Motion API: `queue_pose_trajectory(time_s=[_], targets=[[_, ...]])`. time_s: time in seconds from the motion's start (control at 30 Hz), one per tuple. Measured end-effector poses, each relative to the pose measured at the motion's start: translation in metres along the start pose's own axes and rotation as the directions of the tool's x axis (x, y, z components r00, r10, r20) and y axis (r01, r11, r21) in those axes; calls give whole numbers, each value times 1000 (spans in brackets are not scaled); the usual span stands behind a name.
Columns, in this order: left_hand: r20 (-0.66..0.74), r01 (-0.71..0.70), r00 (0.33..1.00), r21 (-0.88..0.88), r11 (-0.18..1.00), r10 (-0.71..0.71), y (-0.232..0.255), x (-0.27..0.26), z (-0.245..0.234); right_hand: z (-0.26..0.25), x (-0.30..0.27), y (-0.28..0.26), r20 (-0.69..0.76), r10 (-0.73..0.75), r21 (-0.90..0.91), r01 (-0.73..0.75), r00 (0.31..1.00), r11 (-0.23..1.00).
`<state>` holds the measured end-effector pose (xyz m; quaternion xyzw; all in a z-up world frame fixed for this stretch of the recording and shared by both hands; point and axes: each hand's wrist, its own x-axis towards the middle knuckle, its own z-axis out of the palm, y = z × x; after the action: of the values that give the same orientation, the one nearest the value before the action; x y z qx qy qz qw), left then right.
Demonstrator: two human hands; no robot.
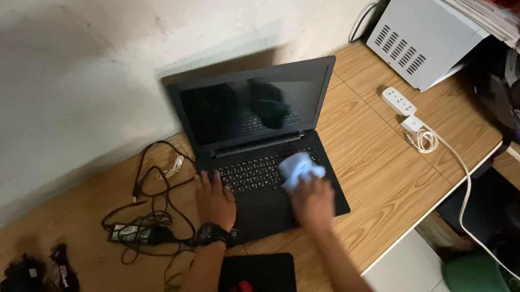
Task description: The person wipes the desk with a blue cloth, places a laptop on the desk and opens it, positions a mouse pad and red mouse, plugs a cable into the laptop, connects the charger to a power strip, and powers the laptop on, which boots to a blue screen while they arrange the mouse and cables.
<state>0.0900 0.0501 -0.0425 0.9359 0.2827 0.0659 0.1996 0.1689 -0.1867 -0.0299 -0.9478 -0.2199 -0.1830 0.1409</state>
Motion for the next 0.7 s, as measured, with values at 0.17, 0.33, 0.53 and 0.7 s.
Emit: queue_pose_trajectory(time_s=[0.17,0.33,0.53,0.7], targets=[[43,-131,991,190,973,125,8,-42,-2,-1,-54,-82,146,-333,103,320,932,942],[38,-165,986,132,977,161,11,-75,-9,-4,-59,-47,52,-268,389,227,962,893],[127,-265,961,181,947,245,31,-85,6,-19,-13,86,-76,-30,-119,21,997,993],[51,-440,898,61,896,437,61,-91,29,-17,19,110,-323,1,-82,-29,947,996]])
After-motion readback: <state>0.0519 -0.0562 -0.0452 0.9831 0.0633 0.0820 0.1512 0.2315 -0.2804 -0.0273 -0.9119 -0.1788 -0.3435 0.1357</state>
